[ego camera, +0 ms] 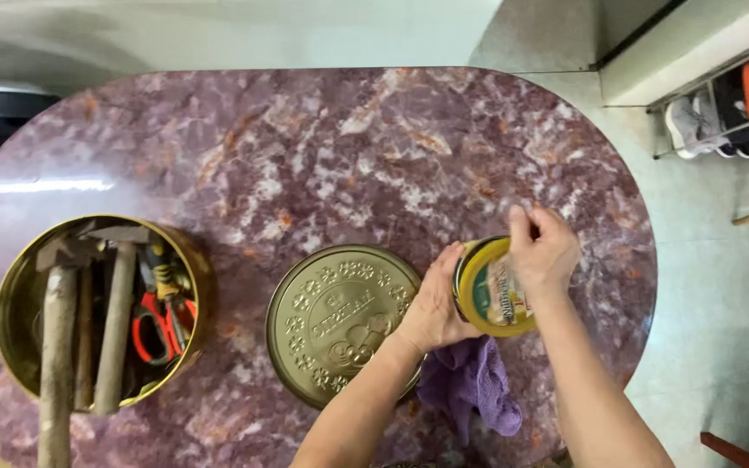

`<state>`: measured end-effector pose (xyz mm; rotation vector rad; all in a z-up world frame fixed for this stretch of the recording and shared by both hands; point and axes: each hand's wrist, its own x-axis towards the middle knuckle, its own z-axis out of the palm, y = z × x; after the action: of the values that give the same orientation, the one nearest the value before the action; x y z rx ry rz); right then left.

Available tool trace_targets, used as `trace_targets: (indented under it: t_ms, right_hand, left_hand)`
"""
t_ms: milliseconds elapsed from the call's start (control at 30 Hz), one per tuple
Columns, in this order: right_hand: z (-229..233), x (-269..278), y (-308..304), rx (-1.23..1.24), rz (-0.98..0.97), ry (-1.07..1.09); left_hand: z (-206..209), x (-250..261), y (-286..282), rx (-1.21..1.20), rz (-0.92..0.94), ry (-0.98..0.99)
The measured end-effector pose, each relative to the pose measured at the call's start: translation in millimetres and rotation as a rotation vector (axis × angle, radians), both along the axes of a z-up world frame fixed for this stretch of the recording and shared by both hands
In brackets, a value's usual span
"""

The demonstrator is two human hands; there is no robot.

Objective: Cleaning small metal brackets and parts with a purple cloth and organizing them into containers.

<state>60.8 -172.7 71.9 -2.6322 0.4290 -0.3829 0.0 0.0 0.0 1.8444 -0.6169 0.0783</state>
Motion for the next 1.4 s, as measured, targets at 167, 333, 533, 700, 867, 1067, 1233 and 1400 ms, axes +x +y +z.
trace_targets:
  t_ms: [167, 333, 533, 700, 867, 1067, 1233, 1400]
  right_hand:
    - [44.8, -4.3, 3.3, 0.187, 0.069, -0.102]
    - [19.5, -56.5, -149.0, 0.386, -0.039, -0.202]
    - [-74.4, -107.5, -140.3, -0.077, 0.052, -0.474]
    - [-102.7, -143.2, -74.9, -0.264, 0.121, 0.031]
    - [-34.7, -108.7, -52.7, 0.053, -0.138, -0.018]
    - [24.4, -50.1, -8.5, -0.124, 0.215, 0.089]
    - [18.4, -58.3, -27.3, 0.011, 0.208, -0.006]
    - [22.3, -31.7, -75.2, 0.517, -0.221, -0.23]
  left_hand:
    - [12.0, 12.2, -1.8, 0.078, -0.001, -0.112]
    - [15.6, 5.1, -2.2, -0.025, -0.023, 0.051]
    - [9.1, 3.6, -11.7, -0.002, 0.029, 0.059]
    - [20.2, 2.1, -8.2, 0.033, 0.017, 0.146]
    - [26.8, -4.1, 0.9, 0.062, -0.007, 0.184]
    - [37.7, -13.9, -1.9, 0.034, -0.007, 0.275]
    - [43.9, -17.6, 4.0, 0.058, 0.007, 0.284]
    - [43.0, -23.0, 1.4, 0.061, 0.006, 0.315]
